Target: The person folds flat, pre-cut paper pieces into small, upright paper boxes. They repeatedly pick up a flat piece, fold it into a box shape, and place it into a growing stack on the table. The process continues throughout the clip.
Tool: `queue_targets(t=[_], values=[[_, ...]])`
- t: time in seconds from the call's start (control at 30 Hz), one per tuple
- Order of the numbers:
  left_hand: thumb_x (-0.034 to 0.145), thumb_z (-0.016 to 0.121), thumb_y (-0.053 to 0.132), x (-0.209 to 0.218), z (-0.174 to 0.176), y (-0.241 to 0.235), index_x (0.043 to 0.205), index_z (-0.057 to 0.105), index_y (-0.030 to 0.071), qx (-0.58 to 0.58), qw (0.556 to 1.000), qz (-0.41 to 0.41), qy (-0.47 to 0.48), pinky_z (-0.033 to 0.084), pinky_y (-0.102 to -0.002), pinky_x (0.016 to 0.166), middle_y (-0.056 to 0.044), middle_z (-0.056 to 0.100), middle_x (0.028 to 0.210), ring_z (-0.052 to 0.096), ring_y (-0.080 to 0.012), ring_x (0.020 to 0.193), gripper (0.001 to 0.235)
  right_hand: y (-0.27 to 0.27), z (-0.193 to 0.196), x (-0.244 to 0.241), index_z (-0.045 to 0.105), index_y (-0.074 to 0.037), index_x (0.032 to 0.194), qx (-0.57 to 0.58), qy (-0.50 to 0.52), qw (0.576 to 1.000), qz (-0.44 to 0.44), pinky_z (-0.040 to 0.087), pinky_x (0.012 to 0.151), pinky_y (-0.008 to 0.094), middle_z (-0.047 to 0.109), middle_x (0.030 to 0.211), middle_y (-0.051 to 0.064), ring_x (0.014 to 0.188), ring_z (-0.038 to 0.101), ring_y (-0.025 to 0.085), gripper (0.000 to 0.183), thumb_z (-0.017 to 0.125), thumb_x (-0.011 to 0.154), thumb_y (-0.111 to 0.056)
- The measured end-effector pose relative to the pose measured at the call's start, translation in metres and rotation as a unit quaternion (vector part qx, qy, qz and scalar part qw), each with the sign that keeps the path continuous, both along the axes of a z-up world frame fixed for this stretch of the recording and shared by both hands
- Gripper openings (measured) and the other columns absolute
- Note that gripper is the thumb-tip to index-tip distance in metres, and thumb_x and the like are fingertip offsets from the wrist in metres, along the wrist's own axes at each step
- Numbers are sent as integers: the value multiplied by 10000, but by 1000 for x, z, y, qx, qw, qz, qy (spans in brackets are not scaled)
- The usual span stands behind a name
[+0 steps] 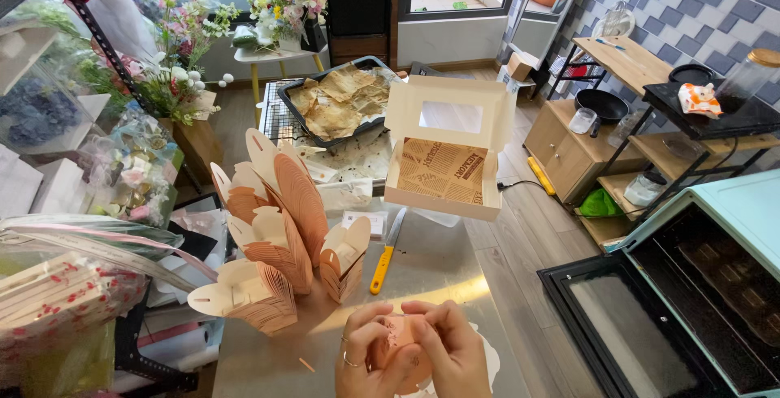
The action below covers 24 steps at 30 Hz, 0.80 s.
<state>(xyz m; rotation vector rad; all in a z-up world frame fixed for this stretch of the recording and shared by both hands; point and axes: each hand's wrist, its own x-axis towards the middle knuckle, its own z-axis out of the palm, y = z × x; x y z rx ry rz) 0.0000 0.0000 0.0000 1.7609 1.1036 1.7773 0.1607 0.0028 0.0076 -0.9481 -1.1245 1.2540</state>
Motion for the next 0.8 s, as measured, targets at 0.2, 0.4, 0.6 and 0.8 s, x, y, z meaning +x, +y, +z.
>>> queue_targets(t=[0.2, 0.4, 0.6, 0.8], values=[[902, 833, 329, 7, 19, 4, 1134, 528, 114, 150, 988, -34, -8, 681, -380, 867, -151, 587, 1310, 729, -293, 1091, 439, 5, 45, -17, 486, -58, 1076, -85, 93, 991, 55, 509, 971, 367, 620, 1242, 170, 1093, 611, 212, 232, 450, 864, 28], [903, 844, 262, 5, 17, 3, 1143, 548, 111, 134, 990, -50, -20, 663, -367, 856, -158, 581, 1334, 746, -252, 1017, 410, 5, 58, -21, 437, -63, 1021, -79, 102, 987, 96, 489, 991, 357, 610, 1242, 170, 1092, 590, 208, 187, 409, 865, 35], [848, 878, 297, -3, 13, 2, 1104, 561, 126, 101, 994, 1, 35, 618, -270, 777, -106, 624, 1308, 691, -156, 922, 441, 5, 61, -17, 496, -23, 1152, -43, -26, 993, 105, 440, 1063, 348, 620, 1300, 162, 1180, 571, 203, 231, 494, 922, -30], [982, 630, 114, -6, 17, 9, 1082, 567, 26, -90, 963, 13, -252, 588, -346, 886, -177, 587, 1312, 687, -245, 1041, 148, 6, 76, -14, 307, -255, 1554, -89, -147, 967, 187, 608, 925, 302, 629, 1337, 68, 1176, 660, 159, 926, 820, 789, -164]])
